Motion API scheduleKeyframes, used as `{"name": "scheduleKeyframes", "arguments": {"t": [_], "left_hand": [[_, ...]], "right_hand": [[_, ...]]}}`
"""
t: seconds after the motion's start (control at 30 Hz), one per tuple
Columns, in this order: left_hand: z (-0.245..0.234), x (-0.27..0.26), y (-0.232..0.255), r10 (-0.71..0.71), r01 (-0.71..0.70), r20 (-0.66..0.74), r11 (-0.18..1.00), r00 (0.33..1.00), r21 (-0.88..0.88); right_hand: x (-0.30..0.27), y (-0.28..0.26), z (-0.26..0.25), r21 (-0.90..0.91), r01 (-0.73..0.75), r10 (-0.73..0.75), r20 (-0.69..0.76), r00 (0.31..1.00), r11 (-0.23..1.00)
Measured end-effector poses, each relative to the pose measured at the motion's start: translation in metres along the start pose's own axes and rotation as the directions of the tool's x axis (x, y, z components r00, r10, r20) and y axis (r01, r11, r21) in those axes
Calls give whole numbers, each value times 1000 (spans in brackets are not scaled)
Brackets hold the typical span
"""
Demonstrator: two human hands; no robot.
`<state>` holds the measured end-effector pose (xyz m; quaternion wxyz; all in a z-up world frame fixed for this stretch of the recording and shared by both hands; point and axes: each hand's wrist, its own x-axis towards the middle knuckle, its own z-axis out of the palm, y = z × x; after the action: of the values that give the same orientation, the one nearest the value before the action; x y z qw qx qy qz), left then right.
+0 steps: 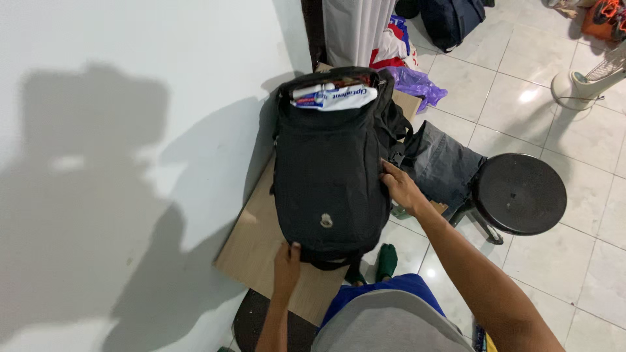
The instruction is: The person packs various items into a black backpack, including a small red case, a tube of toothpaste, a pair of pants, and a white cloth, before zipping the compartments closed.
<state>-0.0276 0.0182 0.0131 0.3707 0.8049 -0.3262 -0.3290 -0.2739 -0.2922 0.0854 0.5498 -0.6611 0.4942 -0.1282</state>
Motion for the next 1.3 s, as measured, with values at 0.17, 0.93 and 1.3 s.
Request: {"name": "scheduleKeyframes", "arguments": {"t": [0.17, 0.93, 1.3], "left_hand": [[-2, -23, 14, -108, 105, -14, 979, 994, -174], [-22, 29, 145, 133, -113, -342, 991, 930, 75], [-14, 45, 138, -218, 229, -229, 973, 949, 22]], "right_hand": [[-3, -1, -4, -41, 155, -155, -2, 988, 987], [121, -183, -16, -797, 464, -550, 205, 810, 385], [161, -215, -5, -863, 372, -266, 291, 919, 341]]}}
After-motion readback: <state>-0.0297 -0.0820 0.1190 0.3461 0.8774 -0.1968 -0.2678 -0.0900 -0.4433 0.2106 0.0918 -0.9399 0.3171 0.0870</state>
